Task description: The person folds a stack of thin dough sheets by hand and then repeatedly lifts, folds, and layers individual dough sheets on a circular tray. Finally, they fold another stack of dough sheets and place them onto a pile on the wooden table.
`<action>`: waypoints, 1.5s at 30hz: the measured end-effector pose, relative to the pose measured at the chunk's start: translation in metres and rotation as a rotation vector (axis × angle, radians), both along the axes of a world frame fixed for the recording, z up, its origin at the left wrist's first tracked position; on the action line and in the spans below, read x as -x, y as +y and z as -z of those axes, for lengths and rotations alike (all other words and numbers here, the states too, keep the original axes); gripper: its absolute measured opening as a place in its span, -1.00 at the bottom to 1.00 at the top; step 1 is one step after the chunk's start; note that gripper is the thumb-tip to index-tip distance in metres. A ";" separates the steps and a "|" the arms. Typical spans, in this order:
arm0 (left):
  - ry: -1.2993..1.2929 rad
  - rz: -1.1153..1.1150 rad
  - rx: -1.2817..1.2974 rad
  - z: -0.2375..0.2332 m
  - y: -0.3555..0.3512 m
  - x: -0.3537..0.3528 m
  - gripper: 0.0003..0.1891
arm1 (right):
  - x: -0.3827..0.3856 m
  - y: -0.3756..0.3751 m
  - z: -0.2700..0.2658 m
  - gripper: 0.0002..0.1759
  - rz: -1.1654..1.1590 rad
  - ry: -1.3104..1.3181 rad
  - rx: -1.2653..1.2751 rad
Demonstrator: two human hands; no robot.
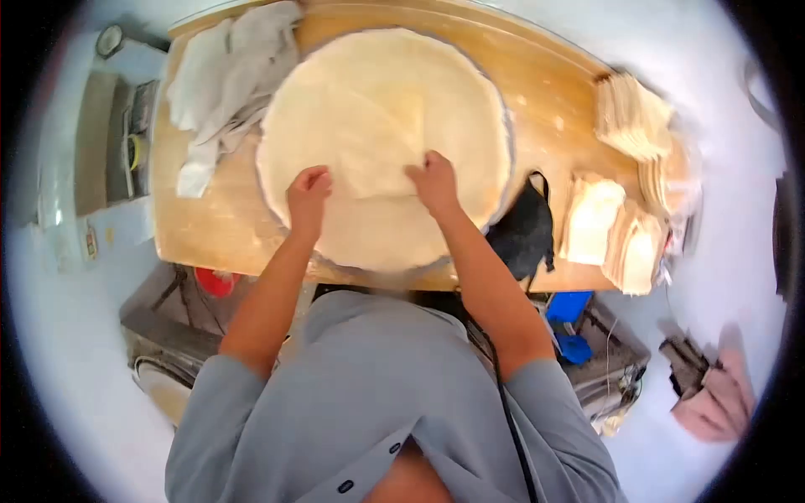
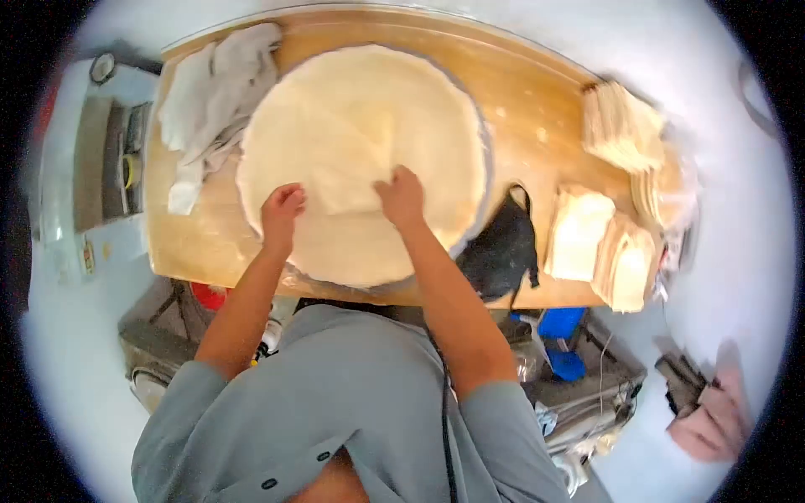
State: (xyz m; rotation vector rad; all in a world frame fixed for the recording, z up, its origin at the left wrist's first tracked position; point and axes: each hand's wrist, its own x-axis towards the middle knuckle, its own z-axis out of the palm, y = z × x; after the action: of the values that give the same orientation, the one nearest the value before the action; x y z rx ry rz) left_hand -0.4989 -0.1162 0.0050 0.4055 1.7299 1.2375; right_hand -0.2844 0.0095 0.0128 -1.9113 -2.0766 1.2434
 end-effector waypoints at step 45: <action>0.447 0.944 -0.120 -0.015 0.127 -0.518 -0.59 | -0.531 -0.032 0.005 -0.52 0.630 -0.281 -0.571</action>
State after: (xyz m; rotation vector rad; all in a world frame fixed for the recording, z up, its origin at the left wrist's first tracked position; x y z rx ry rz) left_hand 0.0194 0.0109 0.0196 1.4575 1.4851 0.5642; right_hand 0.2466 -0.0230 0.0076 -2.2304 -1.4688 0.2330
